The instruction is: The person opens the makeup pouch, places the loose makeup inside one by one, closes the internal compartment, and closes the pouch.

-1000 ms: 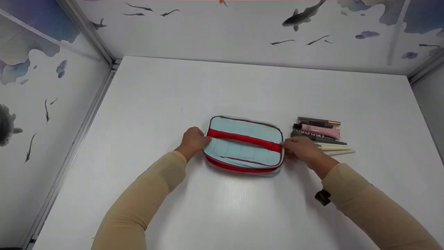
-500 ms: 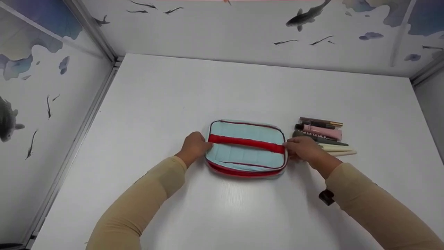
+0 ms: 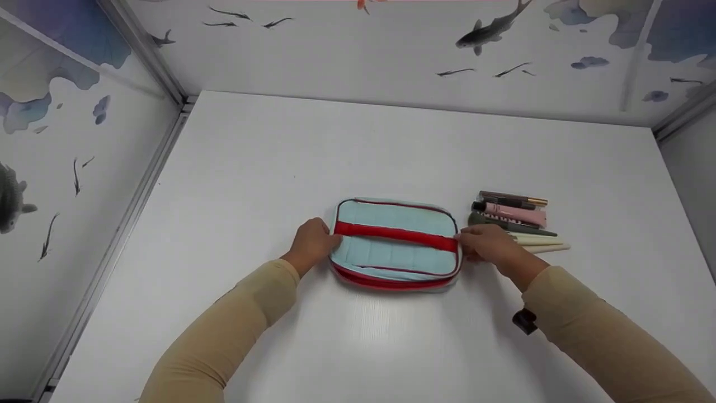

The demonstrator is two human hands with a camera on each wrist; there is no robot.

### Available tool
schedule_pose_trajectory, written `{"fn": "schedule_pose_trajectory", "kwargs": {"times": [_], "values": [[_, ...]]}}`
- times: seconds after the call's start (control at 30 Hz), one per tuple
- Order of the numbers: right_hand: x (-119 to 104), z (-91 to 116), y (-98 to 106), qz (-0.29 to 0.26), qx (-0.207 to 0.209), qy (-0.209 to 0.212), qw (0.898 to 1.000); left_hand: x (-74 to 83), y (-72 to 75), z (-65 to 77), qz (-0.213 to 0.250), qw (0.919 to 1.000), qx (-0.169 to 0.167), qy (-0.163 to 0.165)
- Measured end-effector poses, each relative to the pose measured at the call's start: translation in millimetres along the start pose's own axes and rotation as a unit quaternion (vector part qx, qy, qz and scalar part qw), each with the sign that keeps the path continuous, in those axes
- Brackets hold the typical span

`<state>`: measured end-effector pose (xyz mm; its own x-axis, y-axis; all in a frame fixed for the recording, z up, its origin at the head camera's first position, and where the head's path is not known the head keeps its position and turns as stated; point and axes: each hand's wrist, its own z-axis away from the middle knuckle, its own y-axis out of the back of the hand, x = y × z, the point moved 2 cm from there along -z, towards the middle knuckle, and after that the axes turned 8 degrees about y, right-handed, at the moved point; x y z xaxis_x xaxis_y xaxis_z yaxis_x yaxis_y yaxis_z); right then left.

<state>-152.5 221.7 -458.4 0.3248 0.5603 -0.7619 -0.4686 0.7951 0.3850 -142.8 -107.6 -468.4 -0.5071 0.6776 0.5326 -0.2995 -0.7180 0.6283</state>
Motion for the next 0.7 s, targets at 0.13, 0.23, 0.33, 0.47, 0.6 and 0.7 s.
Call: {"fn": "schedule_pose_trajectory", "kwargs": {"times": [0.13, 0.23, 0.33, 0.47, 0.6, 0.7], "values": [[0.6, -0.8, 0.5, 0.0, 0.002, -0.002, 1.0, -0.1, -0.4, -0.2, 0.002, 1.0, -0.003, 0.006], [0.6, -1.3, 1.4, 0.0, 0.004, -0.006, 1.0, 1.1, -0.9, 0.4, 0.005, 0.9999, -0.007, 0.01], [0.1, -1.3, 2.0, 0.001, 0.003, -0.007, 1.0, 1.8, -0.8, 1.1, 0.008, 0.9999, -0.009, 0.011], [-0.5, 0.6, 2.5, 0.009, 0.004, 0.0, 1.0, 1.4, 2.5, 2.4, 0.01, 0.9997, -0.017, 0.014], [-0.1, 7.1, 4.8, 0.041, 0.014, 0.026, 0.999, -1.0, 11.5, 2.8, -0.002, 1.0, 0.004, -0.004], [2.7, 14.9, 7.9, 0.097, 0.035, 0.064, 0.993, -6.0, 18.0, 2.4, -0.025, 0.9982, 0.03, -0.046]]}}
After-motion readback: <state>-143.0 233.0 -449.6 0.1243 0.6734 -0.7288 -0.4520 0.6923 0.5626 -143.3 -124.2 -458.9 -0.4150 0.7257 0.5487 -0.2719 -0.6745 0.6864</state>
